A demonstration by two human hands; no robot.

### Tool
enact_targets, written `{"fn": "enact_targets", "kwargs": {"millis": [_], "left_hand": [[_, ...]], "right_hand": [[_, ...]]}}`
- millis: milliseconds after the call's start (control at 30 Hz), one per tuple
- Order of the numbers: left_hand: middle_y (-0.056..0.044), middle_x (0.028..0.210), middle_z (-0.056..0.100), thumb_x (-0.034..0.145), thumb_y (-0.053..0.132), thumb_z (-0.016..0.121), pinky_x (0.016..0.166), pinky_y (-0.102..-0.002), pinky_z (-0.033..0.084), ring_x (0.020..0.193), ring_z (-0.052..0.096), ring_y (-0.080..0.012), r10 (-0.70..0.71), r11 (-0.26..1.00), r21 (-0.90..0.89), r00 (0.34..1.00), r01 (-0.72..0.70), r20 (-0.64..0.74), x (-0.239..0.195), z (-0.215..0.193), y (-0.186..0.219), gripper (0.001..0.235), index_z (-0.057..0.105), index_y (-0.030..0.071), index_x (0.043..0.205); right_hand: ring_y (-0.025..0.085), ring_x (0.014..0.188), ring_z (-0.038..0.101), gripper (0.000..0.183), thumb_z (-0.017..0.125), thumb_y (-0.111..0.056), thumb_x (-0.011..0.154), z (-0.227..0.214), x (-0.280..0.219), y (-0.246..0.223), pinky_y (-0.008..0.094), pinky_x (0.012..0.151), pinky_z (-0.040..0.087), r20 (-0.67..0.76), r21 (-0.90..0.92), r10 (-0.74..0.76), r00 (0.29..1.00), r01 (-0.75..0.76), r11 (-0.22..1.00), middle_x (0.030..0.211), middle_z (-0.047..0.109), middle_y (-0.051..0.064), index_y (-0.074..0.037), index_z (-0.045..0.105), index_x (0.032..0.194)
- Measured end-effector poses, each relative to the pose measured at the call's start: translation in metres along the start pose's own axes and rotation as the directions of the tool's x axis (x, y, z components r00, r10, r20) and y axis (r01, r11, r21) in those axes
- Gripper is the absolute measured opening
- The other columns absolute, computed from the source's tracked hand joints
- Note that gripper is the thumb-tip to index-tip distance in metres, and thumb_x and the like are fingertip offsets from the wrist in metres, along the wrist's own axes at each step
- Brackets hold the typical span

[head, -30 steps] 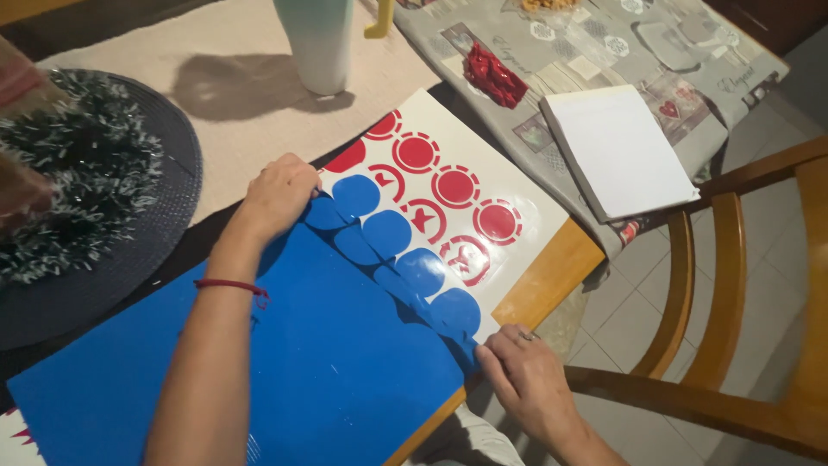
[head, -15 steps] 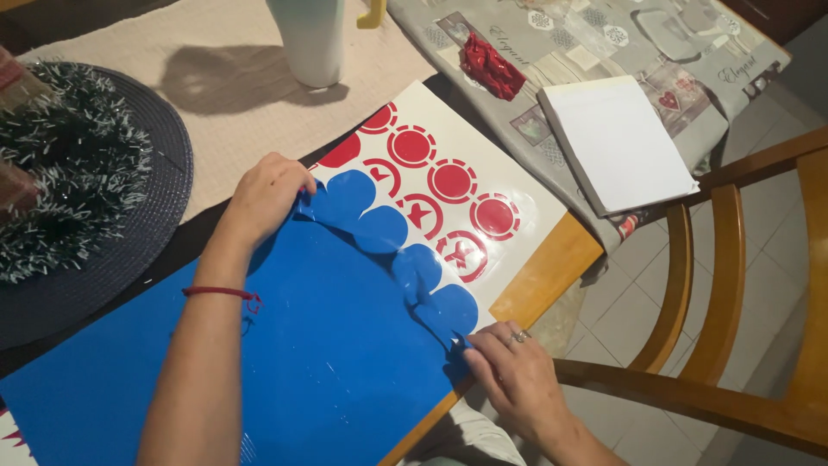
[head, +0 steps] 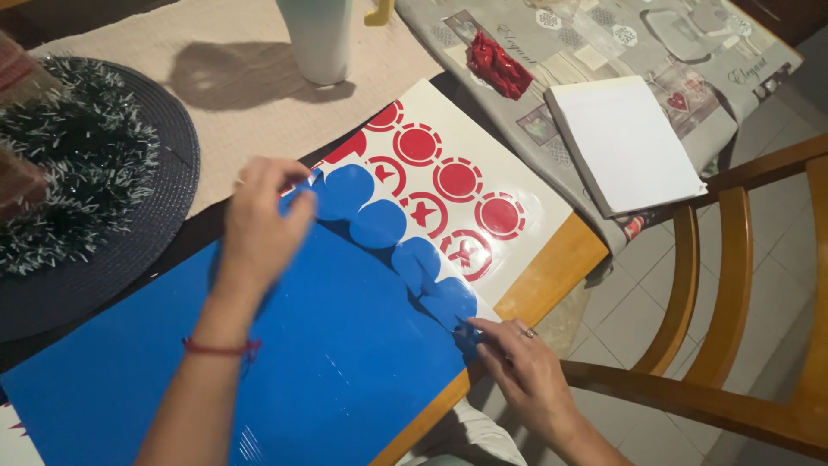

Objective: Peeling a blue decorative cut-out from a white backing sheet on a table

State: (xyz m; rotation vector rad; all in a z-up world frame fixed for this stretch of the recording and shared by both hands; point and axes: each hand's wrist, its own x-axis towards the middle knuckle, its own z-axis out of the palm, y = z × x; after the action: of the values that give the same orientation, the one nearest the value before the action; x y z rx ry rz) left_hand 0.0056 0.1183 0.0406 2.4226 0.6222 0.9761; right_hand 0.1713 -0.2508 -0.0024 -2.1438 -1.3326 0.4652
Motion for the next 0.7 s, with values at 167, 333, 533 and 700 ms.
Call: {"fn": "enact_targets", "kwargs": {"millis": [167, 333, 533, 700], "left_hand": [[-0.009, 0.136, 0.071, 0.090, 0.033, 0.083, 0.114, -0.048, 0.044, 0.131, 0.062, -0.0273, 0.299, 0.946, 0.017, 0.893, -0.323, 0.336, -0.046, 0.016, 0.100, 0.053, 0.067, 0.015, 0.137], [-0.012, 0.150, 0.068, 0.091, 0.001, 0.071, 0.119, -0.065, 0.037, 0.147, 0.055, -0.0351, 0.527, 0.807, -0.067, 0.665, -0.587, 0.530, -0.097, 0.044, 0.132, 0.059, 0.065, 0.010, 0.149], [-0.013, 0.120, 0.077, 0.105, 0.009, 0.065, 0.115, -0.057, 0.048, 0.118, 0.071, -0.0308, 0.589, 0.773, -0.018, 0.707, -0.634, 0.391, -0.119, 0.051, 0.126, 0.026, 0.076, 0.010, 0.129], [-0.018, 0.123, 0.078, 0.104, 0.019, 0.075, 0.112, -0.056, 0.052, 0.119, 0.073, -0.0339, 0.591, 0.773, -0.060, 0.684, -0.631, 0.427, -0.124, 0.048, 0.124, 0.022, 0.077, 0.007, 0.122]], "right_hand": [[0.019, 0.101, 0.074, 0.034, 0.061, -0.037, 0.105, -0.011, 0.003, -0.016, 0.035, 0.080, 0.061, -0.026, 0.018, -0.094, 0.995, 0.094, 0.995, 0.114, 0.080, 0.003, -0.021, 0.072, 0.133], [0.023, 0.086, 0.067, 0.020, 0.071, -0.018, 0.103, -0.012, 0.005, -0.024, 0.038, 0.077, 0.054, -0.129, -0.062, -0.409, 0.903, 0.404, 0.913, 0.100, 0.074, 0.008, -0.007, 0.072, 0.120], [0.021, 0.093, 0.076, 0.019, 0.063, -0.018, 0.106, -0.029, 0.012, -0.019, 0.036, 0.082, 0.058, -0.155, -0.026, -0.452, 0.879, 0.453, 0.891, 0.102, 0.082, 0.006, -0.006, 0.077, 0.106], [0.028, 0.155, 0.052, 0.059, 0.082, -0.025, 0.101, -0.021, 0.024, 0.012, 0.052, 0.128, 0.034, 0.052, -0.332, -0.596, 0.802, 0.576, 0.747, 0.163, 0.059, 0.008, -0.015, 0.058, 0.154]]}}
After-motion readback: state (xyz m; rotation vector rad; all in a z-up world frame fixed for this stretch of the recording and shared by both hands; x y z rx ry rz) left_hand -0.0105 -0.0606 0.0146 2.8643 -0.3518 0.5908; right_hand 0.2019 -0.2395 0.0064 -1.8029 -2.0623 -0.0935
